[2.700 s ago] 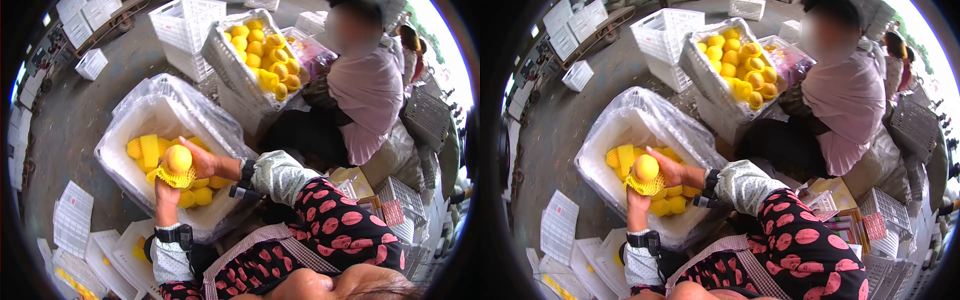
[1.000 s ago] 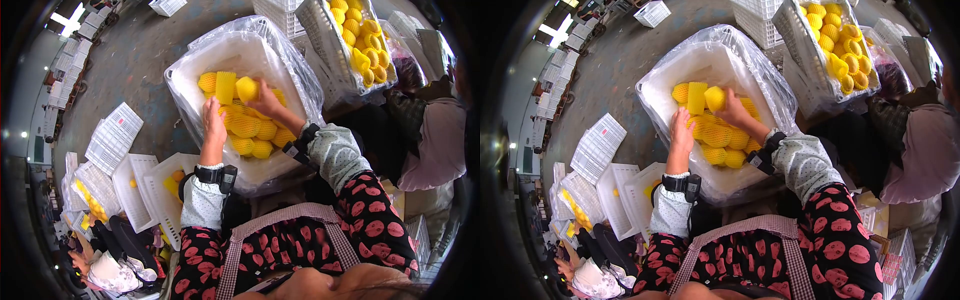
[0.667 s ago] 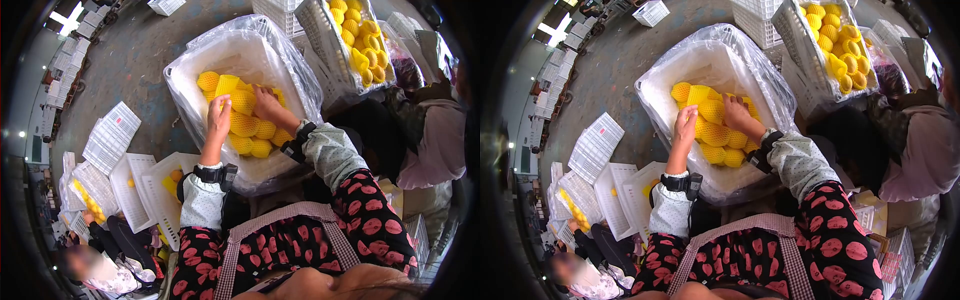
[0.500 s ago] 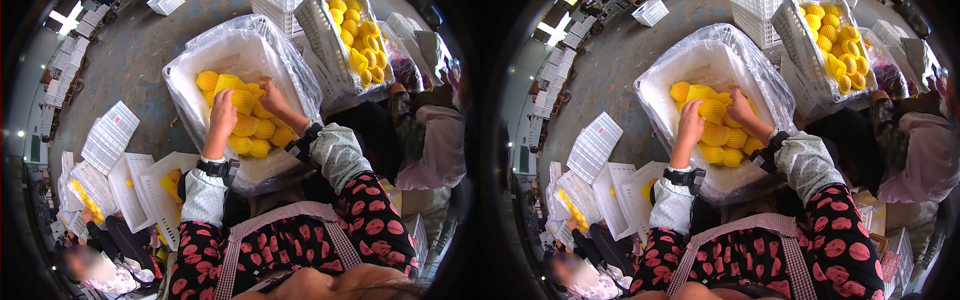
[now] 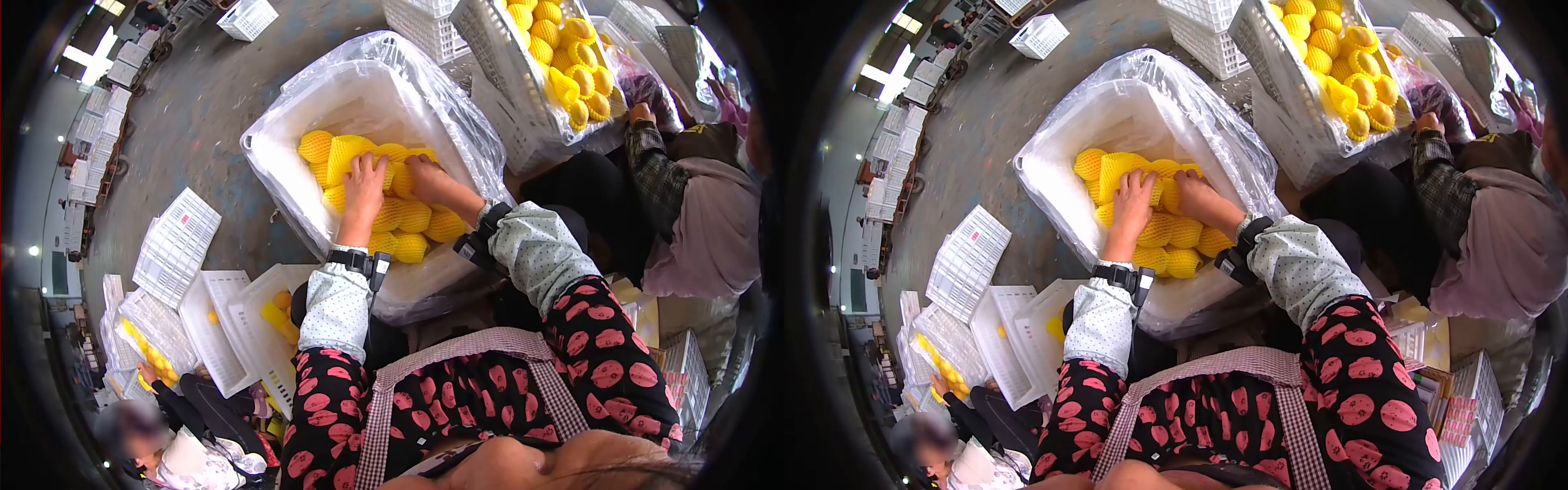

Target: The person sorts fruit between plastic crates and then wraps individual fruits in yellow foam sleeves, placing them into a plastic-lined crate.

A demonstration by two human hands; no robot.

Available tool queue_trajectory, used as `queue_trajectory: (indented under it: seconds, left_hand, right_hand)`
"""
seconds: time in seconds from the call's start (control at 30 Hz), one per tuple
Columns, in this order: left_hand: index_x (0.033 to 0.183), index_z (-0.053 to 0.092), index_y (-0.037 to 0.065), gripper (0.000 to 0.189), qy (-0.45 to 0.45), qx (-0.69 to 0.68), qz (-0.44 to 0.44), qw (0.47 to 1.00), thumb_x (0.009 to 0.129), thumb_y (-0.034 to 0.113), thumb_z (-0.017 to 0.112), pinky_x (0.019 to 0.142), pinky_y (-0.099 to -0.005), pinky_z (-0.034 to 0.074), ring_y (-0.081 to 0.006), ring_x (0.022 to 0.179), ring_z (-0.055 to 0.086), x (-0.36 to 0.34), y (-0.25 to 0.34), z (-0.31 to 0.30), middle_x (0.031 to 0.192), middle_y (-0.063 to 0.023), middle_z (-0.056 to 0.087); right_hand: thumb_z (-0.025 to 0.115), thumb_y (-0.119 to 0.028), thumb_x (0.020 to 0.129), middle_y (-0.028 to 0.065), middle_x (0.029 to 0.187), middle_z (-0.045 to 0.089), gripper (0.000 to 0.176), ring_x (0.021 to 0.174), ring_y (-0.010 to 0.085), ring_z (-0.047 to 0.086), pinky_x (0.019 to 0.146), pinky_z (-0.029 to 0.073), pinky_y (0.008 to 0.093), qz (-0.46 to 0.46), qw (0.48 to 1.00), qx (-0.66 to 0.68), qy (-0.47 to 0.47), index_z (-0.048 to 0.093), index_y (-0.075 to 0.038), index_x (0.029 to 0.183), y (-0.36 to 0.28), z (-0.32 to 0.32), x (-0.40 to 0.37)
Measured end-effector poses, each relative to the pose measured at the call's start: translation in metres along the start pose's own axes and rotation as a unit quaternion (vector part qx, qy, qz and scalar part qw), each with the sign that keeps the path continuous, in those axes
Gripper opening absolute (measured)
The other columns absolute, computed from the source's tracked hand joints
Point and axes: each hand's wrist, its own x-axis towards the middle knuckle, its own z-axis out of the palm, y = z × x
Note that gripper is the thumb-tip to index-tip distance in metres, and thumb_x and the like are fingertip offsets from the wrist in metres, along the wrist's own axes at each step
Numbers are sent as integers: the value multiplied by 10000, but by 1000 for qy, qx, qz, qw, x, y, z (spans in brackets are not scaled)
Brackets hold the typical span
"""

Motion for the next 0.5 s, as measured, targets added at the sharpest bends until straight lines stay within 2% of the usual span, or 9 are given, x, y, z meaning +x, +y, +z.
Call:
queue_trajectory:
  seconds: [0.1,0.2,0.27,0.3,0.33,0.37,0.4,0.47,0.5]
  left_hand:
    - [1195,441,156,643,-33,-2,-25,999,611,21,676,777,-422,412,-289,1078,397,1,4,-12,1166,-90,415]
    - [1177,468,144,627,19,0,-48,999,601,74,705,771,-412,419,-296,1043,402,0,2,-8,1128,-103,427]
    - [1148,504,135,589,47,47,53,996,602,147,725,773,-410,419,-296,1039,405,1,-4,5,1111,-107,436]
    - [1148,504,135,589,47,49,51,996,602,147,725,773,-410,419,-296,1039,405,1,-3,3,1111,-107,436]
    - [1150,508,132,581,19,-8,42,999,611,147,726,796,-417,411,-297,1056,396,0,-3,0,1130,-109,427]
    - [1151,511,128,573,-8,-65,32,997,620,148,727,819,-425,402,-297,1073,387,-1,-2,-5,1148,-110,419]
    - [1151,511,128,573,-6,-64,28,998,620,148,727,819,-425,402,-297,1073,387,0,-5,0,1148,-110,419]
    - [1165,502,129,546,89,-158,16,983,663,169,711,815,-436,393,-297,1069,389,6,-14,14,1139,-119,423]
    - [1165,502,129,546,95,-153,10,984,663,169,711,815,-436,393,-297,1069,389,11,-13,-2,1139,-119,423]
  right_hand:
    - [671,-69,643,229,1134,477,588,1043,387,484,877,411,418,11,1000,2,-1,420,-3,1171,1,-1,1]
    - [645,-36,652,226,1126,478,559,1032,386,488,864,416,417,-12,1000,22,-9,423,-12,1165,1,-4,-3]
    - [631,-20,657,226,1131,475,549,1030,388,488,860,418,416,-37,998,37,-18,421,-16,1165,2,-2,-2]
    - [586,-31,684,230,1084,490,494,981,401,511,835,427,430,-65,997,30,17,419,-10,1148,5,3,-3]
    - [542,-41,711,234,1037,506,440,931,415,533,811,435,444,-93,994,24,50,416,-4,1131,8,8,-5]
    - [542,-41,711,234,1037,506,440,931,415,533,811,435,444,-95,994,25,48,416,-4,1131,5,6,-8]
    - [544,-48,715,248,1078,485,473,968,415,518,831,428,442,-91,995,23,31,399,-8,1163,2,1,-9]
    - [546,-54,718,261,1120,465,507,1005,414,503,851,422,439,-95,995,19,10,381,-11,1195,-2,-3,-12]
    - [560,-66,719,279,1176,419,555,1056,416,469,879,410,433,-90,995,-34,36,354,-18,1233,-1,-3,-13]
